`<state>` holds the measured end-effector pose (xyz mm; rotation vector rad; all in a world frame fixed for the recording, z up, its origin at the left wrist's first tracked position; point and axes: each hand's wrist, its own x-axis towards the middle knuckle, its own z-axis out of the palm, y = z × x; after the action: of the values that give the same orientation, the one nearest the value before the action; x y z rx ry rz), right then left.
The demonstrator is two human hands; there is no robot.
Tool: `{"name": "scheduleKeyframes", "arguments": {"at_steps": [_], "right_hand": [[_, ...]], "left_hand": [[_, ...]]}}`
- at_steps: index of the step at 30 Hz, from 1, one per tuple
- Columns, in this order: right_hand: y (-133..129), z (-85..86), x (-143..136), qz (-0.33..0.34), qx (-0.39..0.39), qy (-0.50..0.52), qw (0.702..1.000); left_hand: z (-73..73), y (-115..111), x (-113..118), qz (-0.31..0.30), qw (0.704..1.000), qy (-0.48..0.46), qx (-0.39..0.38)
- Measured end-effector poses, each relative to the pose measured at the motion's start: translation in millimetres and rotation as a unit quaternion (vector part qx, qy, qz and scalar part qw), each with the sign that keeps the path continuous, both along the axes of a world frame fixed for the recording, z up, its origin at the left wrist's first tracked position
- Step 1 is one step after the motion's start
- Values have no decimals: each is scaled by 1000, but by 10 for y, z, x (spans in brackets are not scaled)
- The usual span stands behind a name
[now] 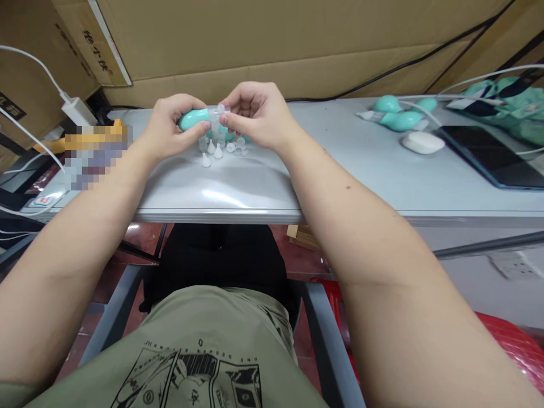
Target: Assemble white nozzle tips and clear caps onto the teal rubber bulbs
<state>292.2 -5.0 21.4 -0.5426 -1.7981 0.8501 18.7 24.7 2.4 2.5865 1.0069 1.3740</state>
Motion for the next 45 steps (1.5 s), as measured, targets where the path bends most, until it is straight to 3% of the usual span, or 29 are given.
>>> {"name": "scheduleKeyframes", "arguments": {"at_steps": [12,21,28,45], "right_hand": [[43,-20,21,-17,-6,-26,999],[1,-58,3,25,-27,-7,999],[22,-96,-93,13,-26,30,999],[22,-132,-42,39,-79,-9,996]], "left_hand": [[-7,-30,-15,-17,1000,8,-2],[24,-114,4,-9,1000,2,-30],[2,-104,56,-3,999,-12,-31],[22,-113,-32,-30,998,23,-43]]}}
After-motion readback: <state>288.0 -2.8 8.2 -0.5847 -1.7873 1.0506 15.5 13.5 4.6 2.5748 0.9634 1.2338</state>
